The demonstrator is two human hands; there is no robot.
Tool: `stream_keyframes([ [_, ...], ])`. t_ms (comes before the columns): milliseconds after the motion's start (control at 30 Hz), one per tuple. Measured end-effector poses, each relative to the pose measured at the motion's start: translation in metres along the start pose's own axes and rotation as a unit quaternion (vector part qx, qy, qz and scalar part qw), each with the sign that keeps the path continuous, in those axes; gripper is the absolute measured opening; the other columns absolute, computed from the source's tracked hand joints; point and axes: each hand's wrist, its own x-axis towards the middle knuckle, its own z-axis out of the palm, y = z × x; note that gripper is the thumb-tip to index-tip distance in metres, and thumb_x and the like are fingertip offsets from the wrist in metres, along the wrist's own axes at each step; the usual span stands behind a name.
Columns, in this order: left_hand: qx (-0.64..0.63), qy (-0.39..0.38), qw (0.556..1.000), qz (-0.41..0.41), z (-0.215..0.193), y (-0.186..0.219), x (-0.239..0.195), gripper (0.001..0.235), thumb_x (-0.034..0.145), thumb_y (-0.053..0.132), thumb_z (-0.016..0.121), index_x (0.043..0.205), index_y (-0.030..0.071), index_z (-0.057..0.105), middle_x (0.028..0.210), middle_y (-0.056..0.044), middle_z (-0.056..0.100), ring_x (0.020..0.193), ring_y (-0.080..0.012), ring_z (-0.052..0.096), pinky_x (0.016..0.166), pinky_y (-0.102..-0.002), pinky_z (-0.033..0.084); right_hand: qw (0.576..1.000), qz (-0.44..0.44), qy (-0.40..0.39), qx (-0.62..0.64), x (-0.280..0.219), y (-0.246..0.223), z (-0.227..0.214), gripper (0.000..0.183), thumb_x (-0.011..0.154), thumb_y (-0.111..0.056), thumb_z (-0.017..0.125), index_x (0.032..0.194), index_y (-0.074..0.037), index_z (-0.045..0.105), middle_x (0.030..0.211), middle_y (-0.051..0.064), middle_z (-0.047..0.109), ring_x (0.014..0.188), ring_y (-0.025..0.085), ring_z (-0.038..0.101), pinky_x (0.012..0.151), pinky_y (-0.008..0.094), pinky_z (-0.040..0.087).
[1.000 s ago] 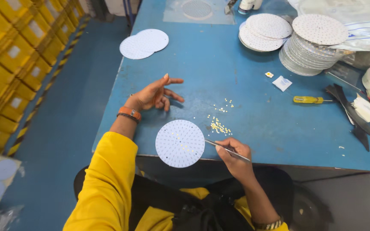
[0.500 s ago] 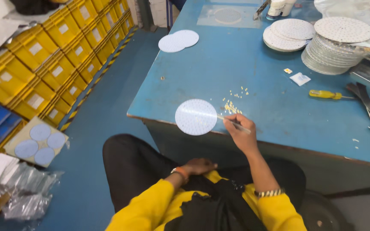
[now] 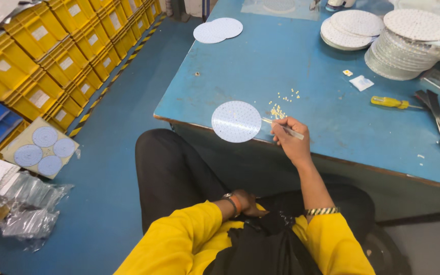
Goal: The person uses tweezers to pick up small yellow components from a blue table and places them into holes on a circular white board. The person rotates the board and continues placing components one by one.
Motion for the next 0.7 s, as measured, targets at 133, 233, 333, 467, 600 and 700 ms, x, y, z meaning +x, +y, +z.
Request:
stream_keyframes([
  [133, -0.059, 0.035, 0.997, 0.03, -0.013, -0.02, -0.015, 0.082, 0.086, 0.073, 0.056, 0.132, 0.007, 0.072, 0.129, -0.018, 0.071, 0.122, -0.0344, 0.064, 0.103, -0.044, 0.049, 0.999, 0.006, 0.011, 0.041, 0.004, 0.006, -0.002, 0.016, 0.095, -0.011, 0.068, 0.103, 0.003, 0.07, 0.084, 0.007, 0.071, 0.067, 0.009, 0.064, 0.058, 0.023, 0.051],
  [233, -0.429, 0.19, 0.879, 0.084, -0.022, -0.034, -0.038, 0.085, 0.082, 0.054, 0.073, 0.148, 0.007, 0.046, 0.125, -0.019, 0.069, 0.117, -0.0301, 0.068, 0.099, -0.039, 0.054, 0.993, 0.002, 0.037, 0.11, -0.001, 0.013, -0.005, 0.019, 0.096, -0.011, 0.067, 0.109, 0.003, 0.068, 0.089, 0.009, 0.072, 0.071, 0.012, 0.066, 0.062, 0.026, 0.054],
  [333, -0.735, 0.116, 0.661, 0.101, -0.04, -0.054, -0.071, 0.074, 0.087, 0.04, 0.074, 0.149, 0.01, 0.045, 0.128, -0.017, 0.067, 0.121, -0.0281, 0.066, 0.095, -0.038, 0.056, 0.942, 0.064, 0.091, 0.316, -0.006, 0.002, -0.011, 0.027, 0.099, -0.015, 0.065, 0.122, -0.001, 0.066, 0.101, 0.01, 0.071, 0.081, 0.015, 0.067, 0.071, 0.028, 0.055],
  [467, -0.826, 0.118, 0.53, 0.148, -0.079, -0.081, -0.118, 0.062, 0.094, 0.031, 0.065, 0.146, 0.007, 0.041, 0.13, -0.023, 0.064, 0.119, -0.035, 0.066, 0.089, -0.046, 0.06, 0.785, 0.141, 0.09, 0.597, -0.012, -0.045, -0.048, 0.03, 0.109, -0.024, 0.057, 0.128, -0.002, 0.062, 0.118, 0.011, 0.07, 0.104, 0.02, 0.067, 0.091, 0.033, 0.055],
  [600, -0.837, 0.133, 0.5, 0.176, -0.117, -0.091, -0.15, 0.052, 0.097, 0.031, 0.055, 0.141, 0.007, 0.043, 0.129, -0.024, 0.062, 0.118, -0.0356, 0.066, 0.087, -0.05, 0.062, 0.834, -0.016, -0.093, 0.544, -0.034, -0.105, -0.094, 0.027, 0.116, -0.024, 0.053, 0.127, 0.0, 0.061, 0.115, 0.016, 0.067, 0.102, 0.027, 0.062, 0.099, 0.044, 0.052],
  [700, -0.824, 0.132, 0.529, 0.155, -0.133, -0.084, -0.161, 0.049, 0.098, 0.032, 0.053, 0.139, 0.006, 0.046, 0.13, -0.023, 0.063, 0.119, -0.0341, 0.067, 0.086, -0.049, 0.063, 0.926, -0.047, -0.328, 0.182, -0.044, -0.142, -0.091, 0.03, 0.109, -0.03, 0.057, 0.126, -0.008, 0.066, 0.111, 0.011, 0.071, 0.106, 0.023, 0.065, 0.098, 0.044, 0.051],
])
